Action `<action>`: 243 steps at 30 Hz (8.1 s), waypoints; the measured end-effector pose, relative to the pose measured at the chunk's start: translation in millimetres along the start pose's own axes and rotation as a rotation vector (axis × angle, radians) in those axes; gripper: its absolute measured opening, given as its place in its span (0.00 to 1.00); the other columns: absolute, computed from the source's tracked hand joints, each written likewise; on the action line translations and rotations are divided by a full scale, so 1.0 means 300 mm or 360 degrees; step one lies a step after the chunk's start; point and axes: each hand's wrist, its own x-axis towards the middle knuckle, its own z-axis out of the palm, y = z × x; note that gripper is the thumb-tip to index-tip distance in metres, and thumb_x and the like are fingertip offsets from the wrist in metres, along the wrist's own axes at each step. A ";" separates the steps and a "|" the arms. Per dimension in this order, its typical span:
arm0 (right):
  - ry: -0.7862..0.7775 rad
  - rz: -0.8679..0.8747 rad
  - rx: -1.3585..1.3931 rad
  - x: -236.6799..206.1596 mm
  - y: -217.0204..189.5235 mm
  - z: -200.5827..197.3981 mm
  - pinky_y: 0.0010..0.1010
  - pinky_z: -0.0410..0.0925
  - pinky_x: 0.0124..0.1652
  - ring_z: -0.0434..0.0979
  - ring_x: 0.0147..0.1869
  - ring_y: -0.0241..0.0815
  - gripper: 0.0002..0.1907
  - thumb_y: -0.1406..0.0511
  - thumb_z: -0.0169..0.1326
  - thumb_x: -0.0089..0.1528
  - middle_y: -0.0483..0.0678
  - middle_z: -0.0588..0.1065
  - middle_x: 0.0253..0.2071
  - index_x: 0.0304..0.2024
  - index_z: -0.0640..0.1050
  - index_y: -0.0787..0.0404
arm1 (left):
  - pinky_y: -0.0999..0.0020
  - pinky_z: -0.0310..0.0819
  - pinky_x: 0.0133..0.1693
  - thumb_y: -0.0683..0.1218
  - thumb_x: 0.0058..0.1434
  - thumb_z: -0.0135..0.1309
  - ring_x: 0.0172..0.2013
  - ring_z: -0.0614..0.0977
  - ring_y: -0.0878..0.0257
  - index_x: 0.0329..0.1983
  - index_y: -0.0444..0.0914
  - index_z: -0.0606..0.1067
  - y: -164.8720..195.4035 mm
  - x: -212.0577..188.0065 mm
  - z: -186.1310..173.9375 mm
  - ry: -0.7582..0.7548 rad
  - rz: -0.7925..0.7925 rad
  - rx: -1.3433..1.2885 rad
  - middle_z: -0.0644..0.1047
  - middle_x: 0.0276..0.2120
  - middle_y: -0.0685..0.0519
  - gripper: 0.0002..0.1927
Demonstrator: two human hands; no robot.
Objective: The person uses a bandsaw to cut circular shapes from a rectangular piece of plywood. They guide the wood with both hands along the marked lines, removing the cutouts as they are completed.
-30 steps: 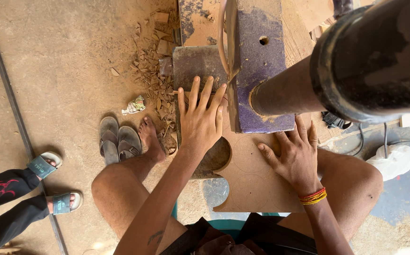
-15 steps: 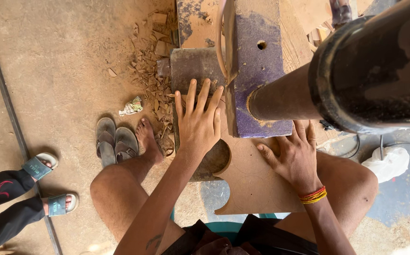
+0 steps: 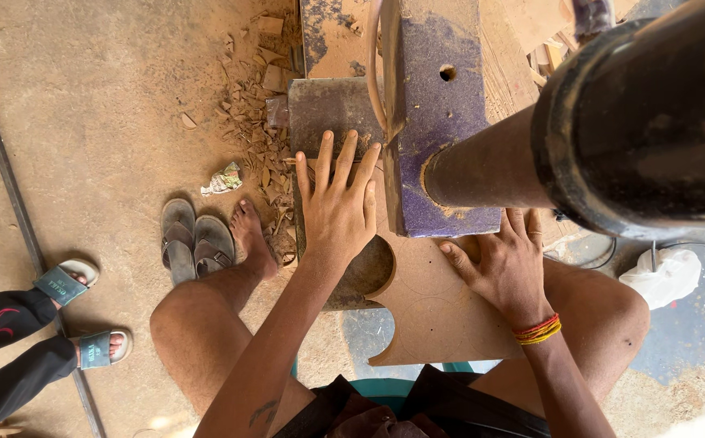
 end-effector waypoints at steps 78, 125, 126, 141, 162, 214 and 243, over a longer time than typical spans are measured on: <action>0.0276 0.0758 -0.0166 -0.164 -0.140 -0.015 0.65 0.52 0.67 0.56 0.76 0.69 0.38 0.41 0.47 0.70 0.65 0.57 0.75 0.77 0.66 0.49 | 0.39 0.44 0.72 0.52 0.73 0.40 0.73 0.60 0.48 0.70 0.36 0.68 0.008 -0.085 -0.094 0.0018 0.0075 0.0064 0.64 0.72 0.44 0.26; 0.0277 0.0653 -0.0077 -0.076 0.084 0.057 0.57 0.60 0.58 0.66 0.65 0.58 0.31 0.47 0.61 0.68 0.56 0.67 0.62 0.70 0.77 0.52 | 0.32 0.37 0.73 0.53 0.74 0.45 0.75 0.55 0.46 0.76 0.53 0.60 0.008 -0.019 0.006 0.0003 -0.0092 0.0079 0.59 0.75 0.48 0.28; 0.0278 0.0648 -0.0094 -0.073 0.087 0.058 0.57 0.60 0.58 0.66 0.65 0.58 0.31 0.47 0.61 0.68 0.56 0.67 0.61 0.69 0.78 0.52 | 0.32 0.37 0.72 0.52 0.73 0.45 0.75 0.55 0.46 0.76 0.53 0.60 0.008 -0.019 0.007 -0.0007 -0.0100 0.0076 0.59 0.75 0.48 0.28; 0.0307 0.0548 -0.0055 -0.038 0.112 0.051 0.62 0.62 0.57 0.65 0.69 0.59 0.25 0.48 0.65 0.66 0.56 0.66 0.62 0.56 0.81 0.57 | 0.31 0.35 0.72 0.53 0.74 0.43 0.75 0.54 0.47 0.77 0.54 0.59 0.016 -0.024 0.034 -0.0011 -0.0157 0.0106 0.58 0.75 0.48 0.28; 0.0336 0.0384 -0.0061 -0.002 0.236 0.115 0.62 0.61 0.57 0.69 0.63 0.59 0.27 0.45 0.63 0.67 0.55 0.72 0.48 0.41 0.83 0.64 | 0.30 0.37 0.71 0.53 0.74 0.41 0.75 0.56 0.44 0.76 0.51 0.61 0.036 -0.019 0.032 0.0034 -0.0241 0.0136 0.59 0.74 0.45 0.27; 0.1045 0.1272 0.1097 -0.318 0.050 0.075 0.41 0.40 0.78 0.43 0.86 0.54 0.47 0.53 0.54 0.71 0.65 0.47 0.81 0.77 0.46 0.72 | 0.41 0.53 0.70 0.73 0.59 0.53 0.72 0.55 0.39 0.75 0.42 0.58 -0.012 -0.071 -0.230 -0.0384 0.0879 0.0151 0.54 0.75 0.46 0.50; 0.1018 0.1246 0.1324 -0.223 0.086 0.053 0.40 0.51 0.75 0.57 0.80 0.51 0.45 0.54 0.56 0.71 0.64 0.58 0.77 0.77 0.49 0.69 | 0.33 0.59 0.65 0.75 0.61 0.48 0.70 0.58 0.37 0.75 0.42 0.59 -0.029 -0.076 -0.153 -0.0279 0.0780 0.0262 0.53 0.75 0.46 0.49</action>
